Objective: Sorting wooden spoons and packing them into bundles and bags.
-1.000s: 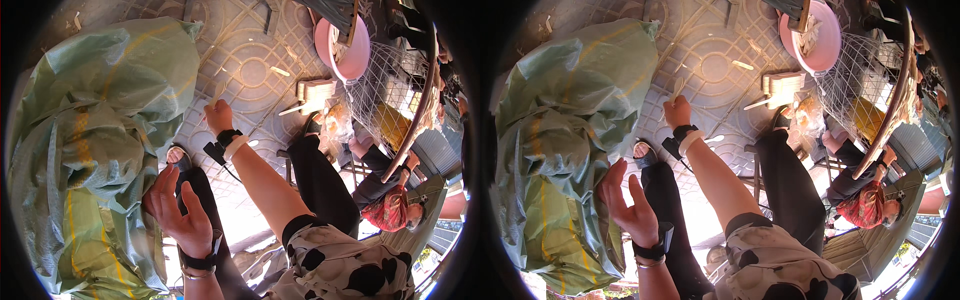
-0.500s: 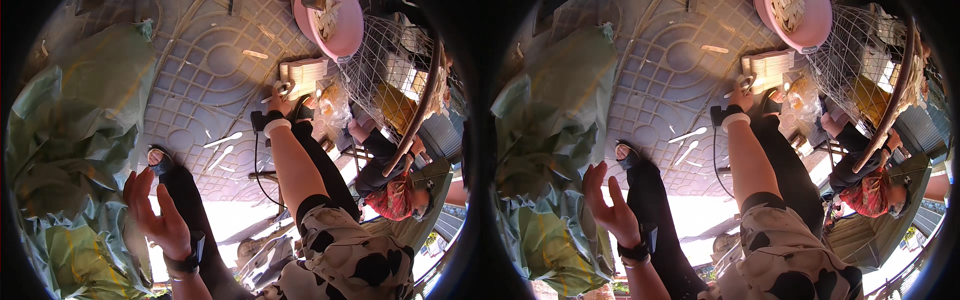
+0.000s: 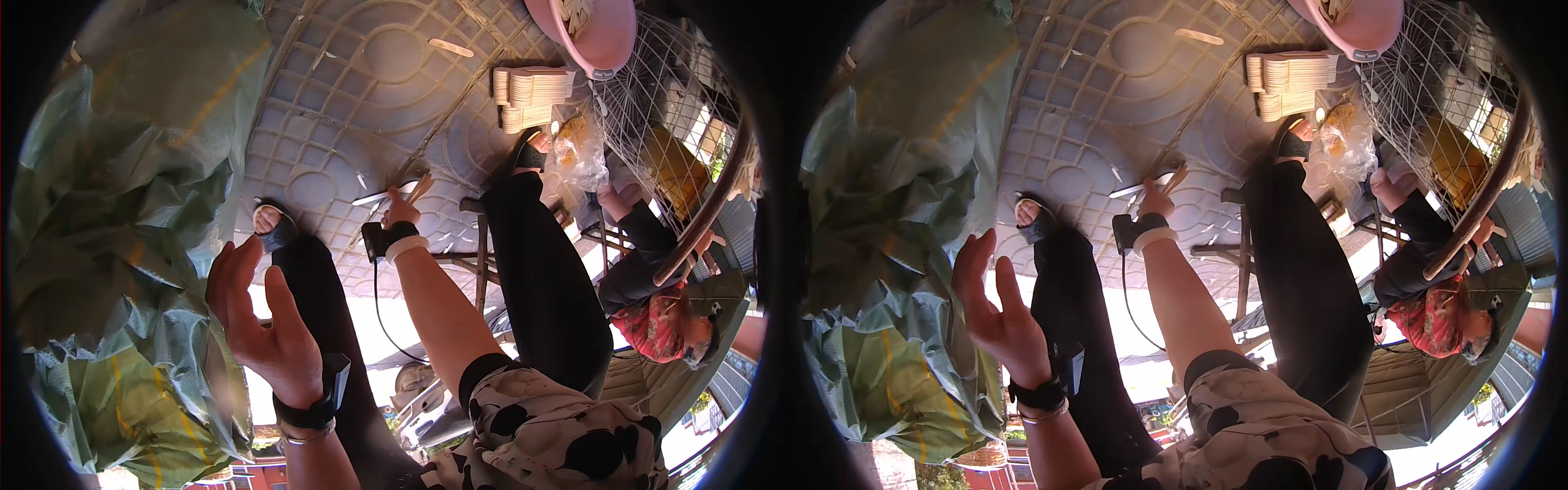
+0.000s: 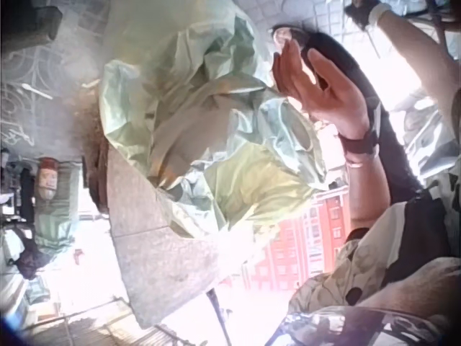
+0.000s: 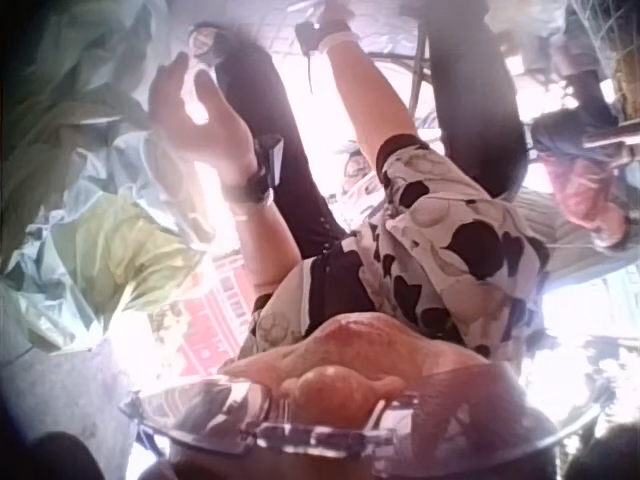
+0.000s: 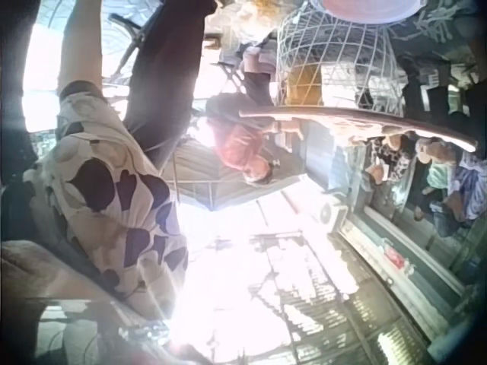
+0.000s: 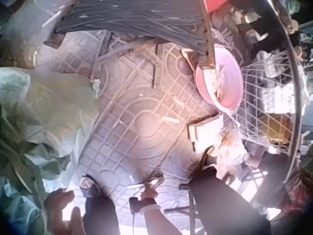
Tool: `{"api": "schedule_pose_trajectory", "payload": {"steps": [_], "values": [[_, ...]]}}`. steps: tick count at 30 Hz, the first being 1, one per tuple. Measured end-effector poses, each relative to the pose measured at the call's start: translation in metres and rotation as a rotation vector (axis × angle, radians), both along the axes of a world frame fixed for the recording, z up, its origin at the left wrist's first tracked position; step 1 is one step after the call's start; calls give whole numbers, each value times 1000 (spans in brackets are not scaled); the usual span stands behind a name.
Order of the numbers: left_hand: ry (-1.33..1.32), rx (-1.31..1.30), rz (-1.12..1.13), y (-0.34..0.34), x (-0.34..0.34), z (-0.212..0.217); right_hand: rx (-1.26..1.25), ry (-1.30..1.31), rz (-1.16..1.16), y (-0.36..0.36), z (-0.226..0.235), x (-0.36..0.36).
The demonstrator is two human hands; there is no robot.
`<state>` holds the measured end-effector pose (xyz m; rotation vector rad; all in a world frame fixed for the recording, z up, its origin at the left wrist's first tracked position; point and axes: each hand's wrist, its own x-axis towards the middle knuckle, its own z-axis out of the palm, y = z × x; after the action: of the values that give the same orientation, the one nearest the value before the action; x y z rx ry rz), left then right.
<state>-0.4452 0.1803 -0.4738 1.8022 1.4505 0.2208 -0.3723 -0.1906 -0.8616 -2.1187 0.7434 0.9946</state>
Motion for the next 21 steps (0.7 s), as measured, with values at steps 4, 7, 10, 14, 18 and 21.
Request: {"api": "schedule_pose_trajectory", "payload": {"steps": [4,7,10,14,18,21], "values": [[114,2,-102,6,-43,2,-35,238,-349,76,34,-98],[67,5,-87,6,-37,-1,21,295,-41,85,84,-54],[92,29,-115,24,-55,11,-184,208,-219,120,144,-101],[-16,-69,11,10,-36,7,-190,101,-112,20,120,-96],[-40,-103,10,4,-25,8,-405,-194,97,6,62,-96],[55,-97,-55,4,-52,8,-613,-110,419,49,66,-173]]}}
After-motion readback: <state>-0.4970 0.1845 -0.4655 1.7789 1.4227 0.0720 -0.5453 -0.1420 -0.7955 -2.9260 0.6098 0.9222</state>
